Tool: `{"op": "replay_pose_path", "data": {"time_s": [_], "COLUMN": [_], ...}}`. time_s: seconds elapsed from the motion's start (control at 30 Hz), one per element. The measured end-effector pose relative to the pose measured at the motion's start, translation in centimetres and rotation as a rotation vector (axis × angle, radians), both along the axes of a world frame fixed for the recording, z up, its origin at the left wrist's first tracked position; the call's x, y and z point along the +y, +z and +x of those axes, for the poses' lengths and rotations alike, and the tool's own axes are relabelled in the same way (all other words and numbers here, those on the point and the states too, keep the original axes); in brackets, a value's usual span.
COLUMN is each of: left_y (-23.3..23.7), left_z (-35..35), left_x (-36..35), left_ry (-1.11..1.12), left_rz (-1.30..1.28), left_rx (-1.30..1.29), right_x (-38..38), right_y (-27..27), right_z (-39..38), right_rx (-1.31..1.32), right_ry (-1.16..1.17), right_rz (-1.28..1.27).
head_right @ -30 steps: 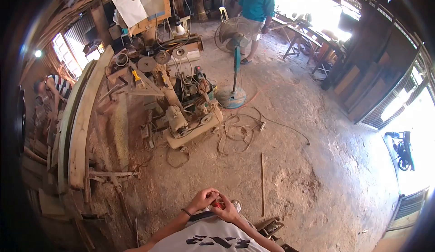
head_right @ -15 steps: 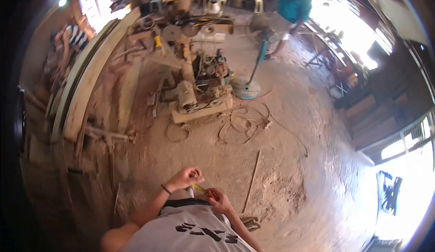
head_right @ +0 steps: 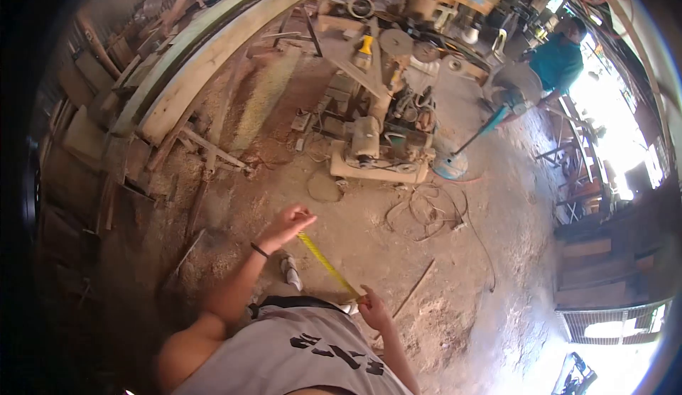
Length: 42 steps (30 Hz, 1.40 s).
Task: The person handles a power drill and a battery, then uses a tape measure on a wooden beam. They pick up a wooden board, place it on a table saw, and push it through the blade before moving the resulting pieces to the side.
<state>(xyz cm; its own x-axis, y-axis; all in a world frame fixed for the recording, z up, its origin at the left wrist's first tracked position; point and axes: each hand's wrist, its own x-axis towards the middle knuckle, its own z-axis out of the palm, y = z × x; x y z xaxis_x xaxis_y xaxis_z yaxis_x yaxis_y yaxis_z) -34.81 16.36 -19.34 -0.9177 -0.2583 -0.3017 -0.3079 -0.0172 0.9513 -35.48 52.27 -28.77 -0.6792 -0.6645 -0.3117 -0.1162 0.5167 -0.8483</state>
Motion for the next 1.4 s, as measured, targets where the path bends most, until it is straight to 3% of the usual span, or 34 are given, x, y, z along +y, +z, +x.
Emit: {"op": "replay_pose_path", "data": {"time_s": [0.2,0.33,0.4,0.53,0.57,0.7,0.9,0.97,1.03,1.13,1.17,1.3,1.4], "left_y": [-6.3,-9.9,-11.6,-9.4,-8.9,-8.6,-7.8,-10.9,-10.3,-8.8,-8.1,-5.0,-3.6], "left_z": [4.8,10.0,12.5,15.0,15.2,14.1,8.1,5.3,2.0,-3.6,-5.4,-12.8,-17.0], "left_x": [-7.4,-12.3,-14.3,-19.0,-20.1,-24.0,-29.2,-32.2,-35.5,-42.8,-45.1,-54.4,-59.4], "left_ry": [0.067,0.198,0.270,0.329,0.351,0.458,0.458,0.368,0.341,0.251,0.287,0.336,0.266], "left_rz": [0.154,0.268,0.388,0.411,0.405,0.441,0.523,0.493,0.501,0.346,0.349,0.440,0.477], "left_rx": [0.008,-0.106,-0.089,-0.135,-0.149,-0.162,-0.220,-0.211,-0.260,-0.213,-0.152,-0.153,-0.203], "right_x": [-11.8,-22.0,-25.6,-33.2,-33.5,-39.4,-50.2,-54.7,-59.2,-67.0,-69.1,-77.5,-82.6], "right_y": [-1.8,0.3,-1.5,1.7,-1.0,-0.1,-1.0,-1.1,-1.1,0.9,2.7,5.0,6.9], "right_z": [0.3,0.4,-0.5,-0.8,-1.1,-2.8,-8.0,-11.0,-14.4,-20.4,-22.4,-29.0,-32.9], "right_rx": [-0.085,-0.268,-0.330,-0.445,-0.433,-0.537,-0.434,-0.408,-0.424,-0.028,-0.280,-0.405,-0.330], "right_ry": [-0.130,-0.087,0.074,0.312,0.376,0.480,0.538,0.552,0.565,0.689,0.624,0.558,0.581], "right_rz": [-0.045,-0.109,-0.065,0.097,0.023,0.067,-0.003,0.001,-0.051,-0.003,-0.050,-0.303,-0.383]}}
